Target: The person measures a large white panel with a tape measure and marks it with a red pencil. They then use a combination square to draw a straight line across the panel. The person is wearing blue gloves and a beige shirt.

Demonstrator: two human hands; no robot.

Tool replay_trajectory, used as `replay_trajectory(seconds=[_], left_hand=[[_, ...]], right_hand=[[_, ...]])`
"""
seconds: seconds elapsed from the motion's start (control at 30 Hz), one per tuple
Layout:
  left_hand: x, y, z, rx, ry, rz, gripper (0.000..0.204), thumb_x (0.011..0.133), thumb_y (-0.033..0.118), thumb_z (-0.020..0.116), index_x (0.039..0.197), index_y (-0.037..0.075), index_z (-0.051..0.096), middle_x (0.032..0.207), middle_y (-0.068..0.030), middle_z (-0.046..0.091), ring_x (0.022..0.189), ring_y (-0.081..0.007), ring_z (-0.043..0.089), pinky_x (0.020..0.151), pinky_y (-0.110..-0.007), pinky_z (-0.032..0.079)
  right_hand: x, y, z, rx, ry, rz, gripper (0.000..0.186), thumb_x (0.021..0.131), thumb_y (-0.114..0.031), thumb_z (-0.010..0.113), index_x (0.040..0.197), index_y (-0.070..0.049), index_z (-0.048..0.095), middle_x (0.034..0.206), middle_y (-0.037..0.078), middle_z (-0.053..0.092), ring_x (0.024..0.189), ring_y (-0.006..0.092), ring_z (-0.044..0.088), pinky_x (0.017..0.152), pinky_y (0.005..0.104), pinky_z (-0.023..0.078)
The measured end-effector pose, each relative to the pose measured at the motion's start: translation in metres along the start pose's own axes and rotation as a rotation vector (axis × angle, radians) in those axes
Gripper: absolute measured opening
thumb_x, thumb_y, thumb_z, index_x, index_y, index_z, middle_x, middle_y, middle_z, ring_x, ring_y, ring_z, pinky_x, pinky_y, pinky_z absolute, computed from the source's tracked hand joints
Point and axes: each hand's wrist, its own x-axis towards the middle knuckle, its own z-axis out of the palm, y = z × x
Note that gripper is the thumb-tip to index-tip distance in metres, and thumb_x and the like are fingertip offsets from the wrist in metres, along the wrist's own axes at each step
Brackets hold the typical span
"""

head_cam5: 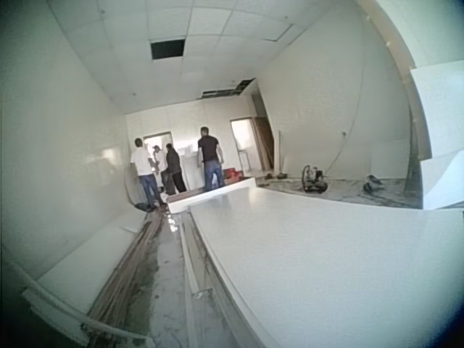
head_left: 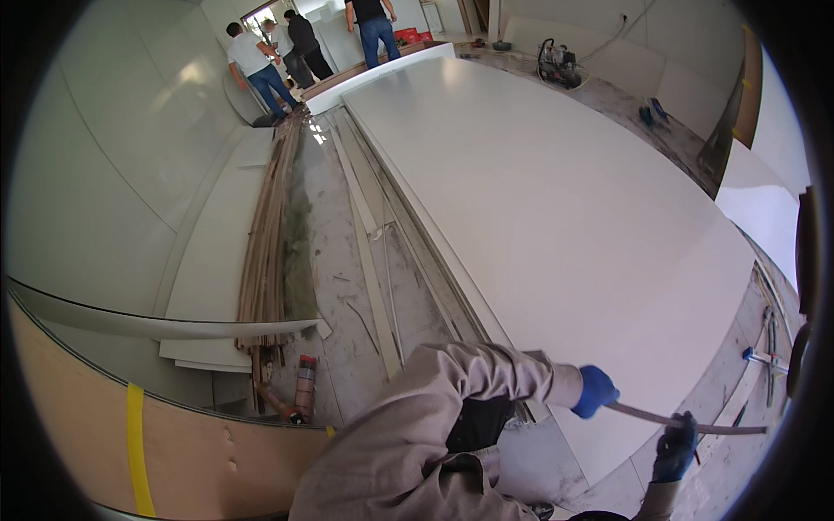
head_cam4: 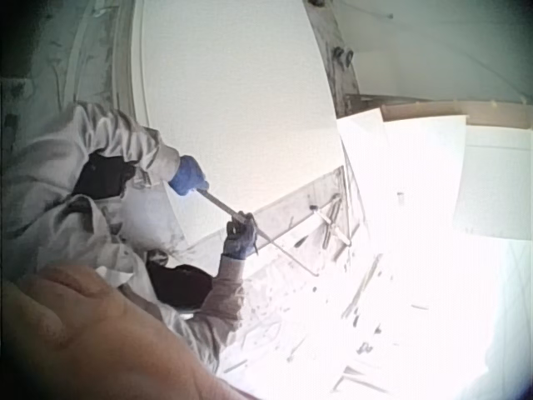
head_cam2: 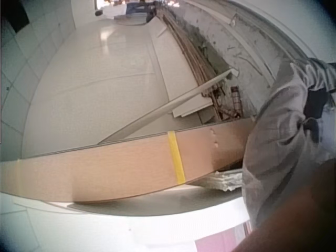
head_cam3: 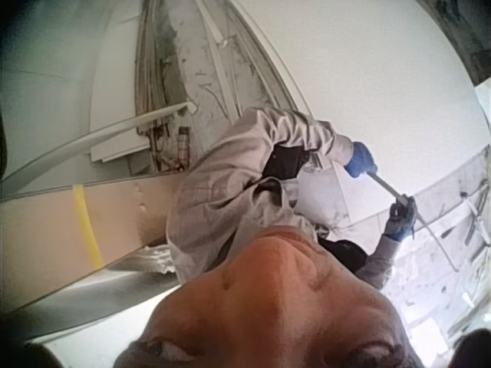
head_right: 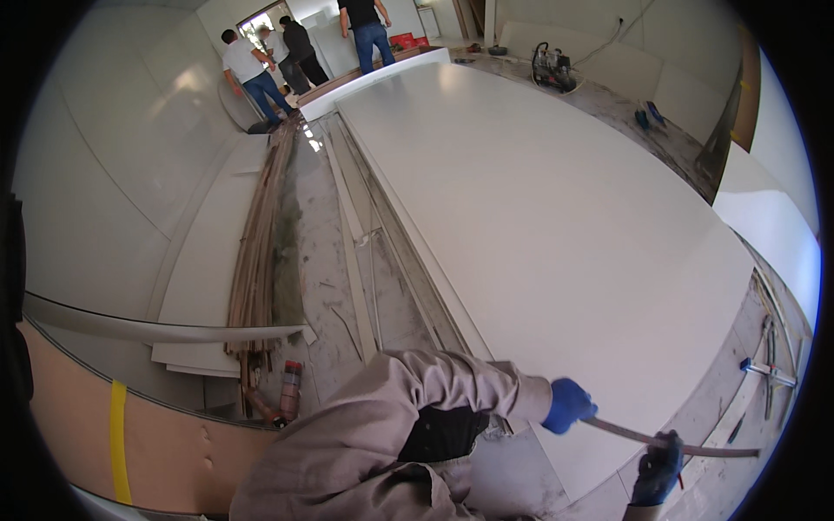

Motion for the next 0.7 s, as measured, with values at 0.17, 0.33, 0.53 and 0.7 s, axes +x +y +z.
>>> replay_trajectory(seconds=[0.17,0.33,0.53,0.7], left_hand=[[0.010,-0.047,-0.015,0.088,0.072,-0.090,0.043,0.070,0.035,0.074,0.109,0.015,0.072,0.101,-0.0124,0.072,0.098,-0.0327,0.069,0.081,-0.048,0.054],[0.007,-0.145,0.008,0.383,0.189,-0.030,0.017,0.079,0.031,0.069,0.087,0.016,0.070,0.089,-0.0102,0.068,0.081,-0.0310,0.069,0.066,-0.045,0.054],[0.047,-0.137,0.033,0.589,0.056,-0.100,0.013,0.086,0.030,0.066,0.093,0.019,0.071,0.101,-0.0071,0.063,0.094,-0.0270,0.067,0.076,-0.049,0.053],[0.041,-0.120,0.018,0.609,-0.102,-0.151,0.017,0.086,0.031,0.069,0.099,0.019,0.070,0.105,-0.0067,0.063,0.099,-0.0265,0.065,0.081,-0.048,0.052]], right_hand=[[0.006,-0.009,-0.112,0.177,-0.103,-0.058,0.028,0.103,-0.024,0.050,0.125,-0.012,0.064,0.096,0.003,0.070,0.060,0.0090,0.057,0.039,0.0239,0.043],[-0.025,-0.015,-0.075,-0.517,-0.184,0.379,0.028,0.100,-0.027,0.057,0.112,-0.003,0.066,0.091,0.011,0.072,0.064,0.0177,0.067,0.052,0.0296,0.054],[-0.080,-0.036,-0.114,-0.676,0.034,0.317,0.029,0.097,-0.029,0.063,0.111,-0.004,0.068,0.088,0.009,0.075,0.065,0.0145,0.071,0.054,0.0245,0.054],[-0.099,-0.031,-0.119,-0.681,0.068,0.254,0.028,0.095,-0.026,0.063,0.113,-0.005,0.068,0.091,0.006,0.073,0.070,0.0119,0.069,0.057,0.0237,0.053]])
